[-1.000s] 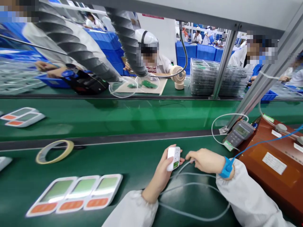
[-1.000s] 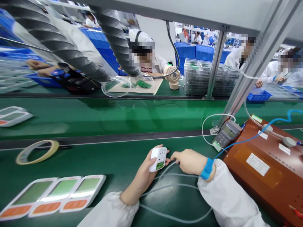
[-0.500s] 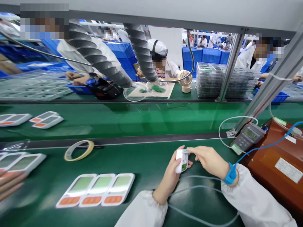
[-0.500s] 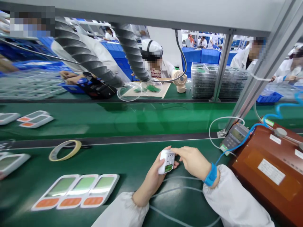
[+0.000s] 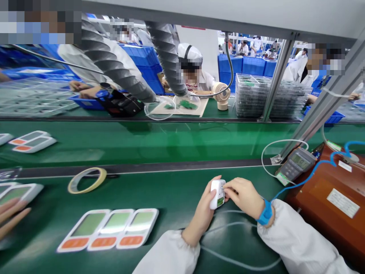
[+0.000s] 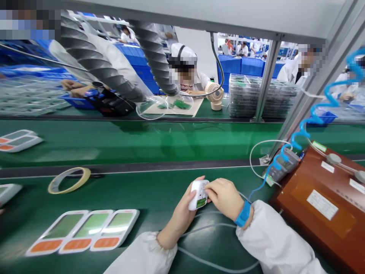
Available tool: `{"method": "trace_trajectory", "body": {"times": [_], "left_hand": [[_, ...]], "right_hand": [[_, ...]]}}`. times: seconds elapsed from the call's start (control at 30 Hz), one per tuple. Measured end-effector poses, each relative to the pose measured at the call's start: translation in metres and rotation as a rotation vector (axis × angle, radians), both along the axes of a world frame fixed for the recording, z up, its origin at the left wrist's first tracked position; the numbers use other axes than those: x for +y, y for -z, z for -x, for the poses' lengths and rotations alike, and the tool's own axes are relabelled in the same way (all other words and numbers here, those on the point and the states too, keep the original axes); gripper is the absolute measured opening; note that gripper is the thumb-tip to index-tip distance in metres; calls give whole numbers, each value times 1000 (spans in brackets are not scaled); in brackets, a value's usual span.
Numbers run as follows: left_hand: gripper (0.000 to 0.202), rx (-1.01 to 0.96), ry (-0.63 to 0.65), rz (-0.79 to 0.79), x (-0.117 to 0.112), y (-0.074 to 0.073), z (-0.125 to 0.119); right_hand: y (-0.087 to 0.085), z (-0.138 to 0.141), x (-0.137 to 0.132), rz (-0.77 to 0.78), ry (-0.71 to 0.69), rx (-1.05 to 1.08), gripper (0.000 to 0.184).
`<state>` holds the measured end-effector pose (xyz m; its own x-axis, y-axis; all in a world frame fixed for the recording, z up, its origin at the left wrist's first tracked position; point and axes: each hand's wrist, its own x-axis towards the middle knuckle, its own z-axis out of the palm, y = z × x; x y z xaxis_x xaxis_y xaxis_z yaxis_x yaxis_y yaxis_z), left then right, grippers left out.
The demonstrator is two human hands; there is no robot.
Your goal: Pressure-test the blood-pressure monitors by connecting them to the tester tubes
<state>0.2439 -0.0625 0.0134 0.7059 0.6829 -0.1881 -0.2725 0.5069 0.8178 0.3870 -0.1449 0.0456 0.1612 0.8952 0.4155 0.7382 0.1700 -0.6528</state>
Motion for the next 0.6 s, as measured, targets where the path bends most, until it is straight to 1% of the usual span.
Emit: {"method": "trace_trajectory", "body": {"times": [0.1,0.27,0.37,0.43,0.5,0.53,0.57,0.6], "left_hand": [[56,-2,-1,-14,0,3,1],[57,25,2,-9,1,4,4],[57,36,19,-20,5,7,0],[57,34,2,-44,4,6,-2],[58,30,-40,-89,-4,2,0],[60,23,-70,-121,-10,-1,1],[61,12,-78,-144,-17,-2,3],[65,1,-61,-149,-22,0,3]], "right_hand": [[0,3,0,19,28,0,6],[-4,5,0,74,15,-36,6],[-4,3,4,79,37,-27,7],[-5,6,5,80,28,-15,10],[-6,13,-2,78,5,-8,15],[-4,16,-9,68,6,-11,22],[0,17,-17,65,11,-8,25],[9,14,-24,51,22,5,26]]}}
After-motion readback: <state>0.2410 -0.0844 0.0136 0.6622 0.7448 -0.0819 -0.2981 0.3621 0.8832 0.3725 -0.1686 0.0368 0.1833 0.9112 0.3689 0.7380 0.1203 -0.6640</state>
